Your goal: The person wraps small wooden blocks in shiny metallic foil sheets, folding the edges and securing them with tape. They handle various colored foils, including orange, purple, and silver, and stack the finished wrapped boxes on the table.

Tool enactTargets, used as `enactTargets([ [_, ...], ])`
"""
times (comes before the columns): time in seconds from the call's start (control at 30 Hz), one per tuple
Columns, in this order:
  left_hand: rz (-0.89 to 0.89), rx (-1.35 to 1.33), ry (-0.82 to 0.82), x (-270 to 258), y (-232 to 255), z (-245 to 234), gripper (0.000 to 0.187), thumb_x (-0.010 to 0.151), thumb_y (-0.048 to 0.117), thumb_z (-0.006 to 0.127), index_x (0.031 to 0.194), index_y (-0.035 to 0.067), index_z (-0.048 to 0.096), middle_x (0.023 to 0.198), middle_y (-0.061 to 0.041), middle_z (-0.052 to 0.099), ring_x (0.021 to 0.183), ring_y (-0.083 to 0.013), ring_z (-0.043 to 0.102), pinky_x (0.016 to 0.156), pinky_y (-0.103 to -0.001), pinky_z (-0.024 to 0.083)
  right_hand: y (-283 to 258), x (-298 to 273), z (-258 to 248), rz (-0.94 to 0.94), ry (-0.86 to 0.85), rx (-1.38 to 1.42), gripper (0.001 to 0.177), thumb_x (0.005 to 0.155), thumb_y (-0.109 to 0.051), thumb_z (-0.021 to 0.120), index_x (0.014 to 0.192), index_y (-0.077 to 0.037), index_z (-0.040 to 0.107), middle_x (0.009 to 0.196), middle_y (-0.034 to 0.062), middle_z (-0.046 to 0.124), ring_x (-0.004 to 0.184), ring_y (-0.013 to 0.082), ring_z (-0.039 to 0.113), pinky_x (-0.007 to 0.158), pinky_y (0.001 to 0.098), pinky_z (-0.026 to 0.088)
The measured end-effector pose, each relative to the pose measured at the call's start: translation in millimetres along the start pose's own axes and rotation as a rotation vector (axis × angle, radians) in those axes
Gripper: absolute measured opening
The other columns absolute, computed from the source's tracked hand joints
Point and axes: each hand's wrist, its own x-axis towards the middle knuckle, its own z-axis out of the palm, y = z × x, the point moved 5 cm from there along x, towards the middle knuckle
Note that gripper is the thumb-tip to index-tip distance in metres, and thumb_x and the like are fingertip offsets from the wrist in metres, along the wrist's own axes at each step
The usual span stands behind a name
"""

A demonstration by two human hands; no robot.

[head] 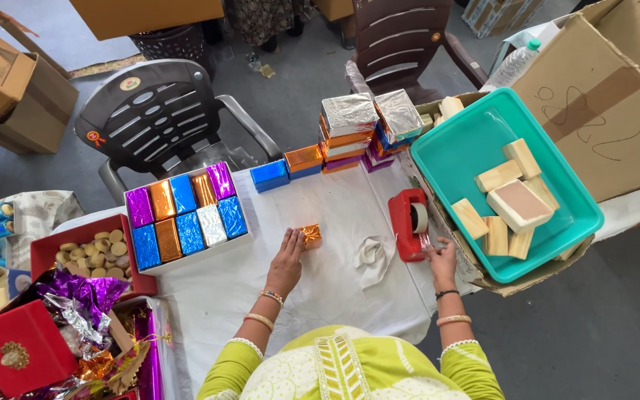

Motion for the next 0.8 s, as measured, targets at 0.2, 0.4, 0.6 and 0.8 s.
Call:
enactTargets([
  [0.2,0.007,0.012,0.002,0,-1,3,0.076,0.074,-0.011,0.052,0.149,-0.002,0.043,0.157,-0.018,0.042,0.151,-0.0311,0.033,0.116,-0.037,0.040,-7,-22,-2,0.020,0.141,0.037,0.029,0.093,0.000,0.073,0.113,-0.003,0.052,0.082,0.0046,0.061,0.065,0.0116,0.053,0.059,0.0248,0.046],
  [0.4,-0.001,0.028,0.008,0,0,2,0.076,0.074,-0.012,0.051,0.149,-0.002,0.043,0.157,-0.019,0.043,0.151,-0.0312,0.033,0.116,-0.037,0.041,19,-26,2,0.063,0.235,0.121,0.023,0.095,0.002,0.068,0.111,-0.001,0.052,0.099,0.0095,0.063,0.082,0.0154,0.066,0.074,0.0308,0.060],
  [0.6,-0.011,0.021,0.021,-1,2,0,0.076,0.074,-0.011,0.052,0.150,-0.001,0.043,0.157,-0.018,0.043,0.151,-0.0301,0.033,0.115,-0.037,0.042,72,-12,1,0.102,0.236,0.443,0.023,0.098,0.006,0.060,0.113,-0.001,0.044,0.110,0.0137,0.059,0.092,0.0206,0.066,0.087,0.0358,0.062],
  [0.8,-0.009,0.013,0.020,0,3,-3,0.077,0.073,-0.010,0.053,0.149,-0.002,0.043,0.157,-0.018,0.043,0.151,-0.0302,0.033,0.115,-0.037,0.041,74,-21,1,0.106,0.208,0.591,0.019,0.101,0.003,0.059,0.113,0.000,0.044,0.110,0.0140,0.058,0.094,0.0221,0.064,0.094,0.0397,0.063],
])
